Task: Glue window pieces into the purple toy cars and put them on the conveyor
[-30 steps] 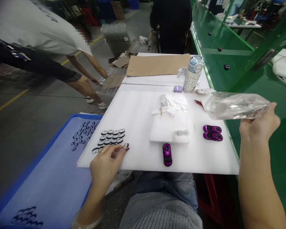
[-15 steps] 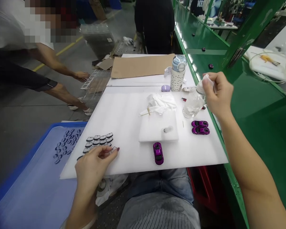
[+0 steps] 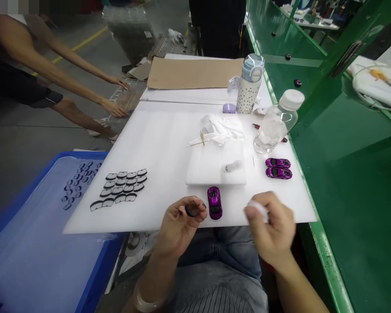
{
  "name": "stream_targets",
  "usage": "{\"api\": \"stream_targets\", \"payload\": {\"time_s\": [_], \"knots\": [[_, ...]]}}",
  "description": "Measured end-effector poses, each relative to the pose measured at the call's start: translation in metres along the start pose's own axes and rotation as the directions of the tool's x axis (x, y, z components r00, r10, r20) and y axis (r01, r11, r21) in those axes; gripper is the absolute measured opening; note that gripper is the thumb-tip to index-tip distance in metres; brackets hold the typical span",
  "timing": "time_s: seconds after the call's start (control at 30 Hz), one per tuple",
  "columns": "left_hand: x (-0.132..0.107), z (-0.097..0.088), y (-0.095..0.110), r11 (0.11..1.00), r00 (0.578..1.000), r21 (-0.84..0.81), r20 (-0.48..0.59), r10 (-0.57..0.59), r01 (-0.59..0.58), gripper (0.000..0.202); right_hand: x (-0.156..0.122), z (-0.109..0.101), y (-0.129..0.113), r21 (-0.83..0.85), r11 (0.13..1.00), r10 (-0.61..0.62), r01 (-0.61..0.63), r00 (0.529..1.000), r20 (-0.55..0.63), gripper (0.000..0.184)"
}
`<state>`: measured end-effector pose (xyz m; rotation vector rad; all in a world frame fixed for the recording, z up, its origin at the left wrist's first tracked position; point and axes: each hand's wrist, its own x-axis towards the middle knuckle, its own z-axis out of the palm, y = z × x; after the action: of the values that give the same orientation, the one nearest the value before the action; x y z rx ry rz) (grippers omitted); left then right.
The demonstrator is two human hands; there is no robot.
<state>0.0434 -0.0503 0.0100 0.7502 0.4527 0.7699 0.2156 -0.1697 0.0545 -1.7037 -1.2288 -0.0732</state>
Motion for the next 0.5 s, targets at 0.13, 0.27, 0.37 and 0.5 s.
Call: {"api": "stream_targets", "payload": {"time_s": [0.13,0.27,0.37,0.5], "knots": [[-0.003,-0.004,-0.008,0.996,0.996,-0.03,-0.027,-0.086,0.085,0.037,-0.016,0.043,-0.024,0.102,0.986,-0.134,0.129,0.99,0.04,0.008],[-0.005,-0.009,-0.01,0.997,0.997,0.024,-0.028,-0.066,0.067,0.04,-0.005,0.06,-0.025,0.117,0.955,-0.283,0.274,0.957,0.064,0.025],[-0.005,-0.008,-0.01,0.998,0.998,0.026,-0.032,-0.06,0.061,0.037,-0.004,0.065,-0.029,0.022,0.94,-0.34,0.339,0.939,0.06,0.023],[-0.005,-0.004,-0.008,0.998,0.997,0.012,-0.046,-0.067,0.068,0.033,-0.005,0.056,-0.029,-0.019,0.901,-0.426,0.432,0.894,0.137,0.014]]}}
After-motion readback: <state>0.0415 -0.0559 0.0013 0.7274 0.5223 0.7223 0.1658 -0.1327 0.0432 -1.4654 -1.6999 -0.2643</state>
